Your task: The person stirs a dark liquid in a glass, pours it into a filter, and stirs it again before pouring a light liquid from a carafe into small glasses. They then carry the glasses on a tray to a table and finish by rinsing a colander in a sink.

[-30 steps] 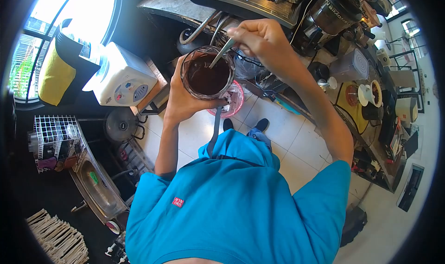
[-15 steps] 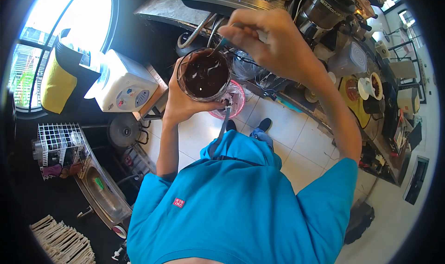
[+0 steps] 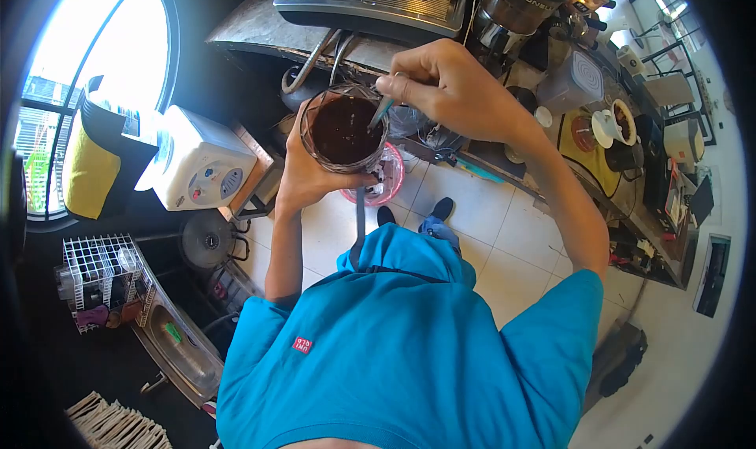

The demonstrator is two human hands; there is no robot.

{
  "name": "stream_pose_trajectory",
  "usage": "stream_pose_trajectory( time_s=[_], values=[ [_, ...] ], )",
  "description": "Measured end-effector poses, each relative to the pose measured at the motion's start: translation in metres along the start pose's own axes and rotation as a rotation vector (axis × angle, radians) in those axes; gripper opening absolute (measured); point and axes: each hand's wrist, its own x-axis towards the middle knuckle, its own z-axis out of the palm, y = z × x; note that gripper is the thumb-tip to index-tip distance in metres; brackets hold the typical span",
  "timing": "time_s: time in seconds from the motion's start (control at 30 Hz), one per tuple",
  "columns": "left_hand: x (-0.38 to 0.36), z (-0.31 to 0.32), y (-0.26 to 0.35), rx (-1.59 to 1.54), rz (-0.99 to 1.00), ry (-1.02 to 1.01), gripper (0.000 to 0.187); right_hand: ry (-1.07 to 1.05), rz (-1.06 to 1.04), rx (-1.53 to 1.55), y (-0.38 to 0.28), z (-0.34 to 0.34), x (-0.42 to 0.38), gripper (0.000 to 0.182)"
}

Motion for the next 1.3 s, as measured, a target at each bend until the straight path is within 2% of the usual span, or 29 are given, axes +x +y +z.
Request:
stream_pose_trajectory(
  time_s=[0.03,0.07,0.23,0.57,0.77,0.83,0.87,0.93,1.1,1.17,1.23,1.3],
  values=[
    [0.0,0.001,0.0,0.0,0.001,-0.003,0.094,0.013,0.117,0.143,0.002,0.001,-0.001,0.033],
    [0.001,0.002,-0.001,0.014,-0.002,-0.004,0.094,0.015,0.118,0.144,0.005,0.001,-0.001,0.033],
    [0.0,0.004,0.001,0.056,-0.012,0.007,0.094,0.113,0.252,0.517,0.016,0.002,0.0,0.034],
    [-0.01,-0.003,-0.01,0.016,-0.006,0.066,0.094,0.165,0.213,0.542,0.013,0.003,0.011,0.034],
    [-0.015,-0.01,-0.015,0.038,0.002,0.107,0.093,0.17,0.134,0.446,0.006,0.008,0.018,0.034],
    [-0.016,-0.013,-0.018,0.052,0.01,0.11,0.093,0.181,0.071,0.241,0.004,0.015,0.02,0.035],
    [-0.017,-0.014,-0.018,0.055,0.015,0.115,0.093,0.181,0.072,0.242,0.002,0.017,0.02,0.035],
    [-0.018,-0.014,-0.02,0.055,0.018,0.12,0.093,0.206,-0.068,-0.032,-0.001,0.019,0.017,0.031],
    [-0.016,-0.01,-0.017,0.095,0.006,0.102,0.095,0.244,-0.125,-0.245,-0.007,0.028,0.01,0.025],
    [-0.013,-0.004,-0.017,0.073,0.001,0.084,0.095,0.245,-0.256,-0.236,0.002,0.031,0.007,0.026],
    [-0.009,0.004,-0.019,0.096,0.004,0.056,0.096,0.251,-0.2,-0.182,0.003,0.025,-0.001,0.028],
    [-0.006,0.013,-0.02,0.087,-0.006,0.024,0.097,0.158,0.031,-0.173,0.006,0.015,-0.006,0.031]
  ],
)
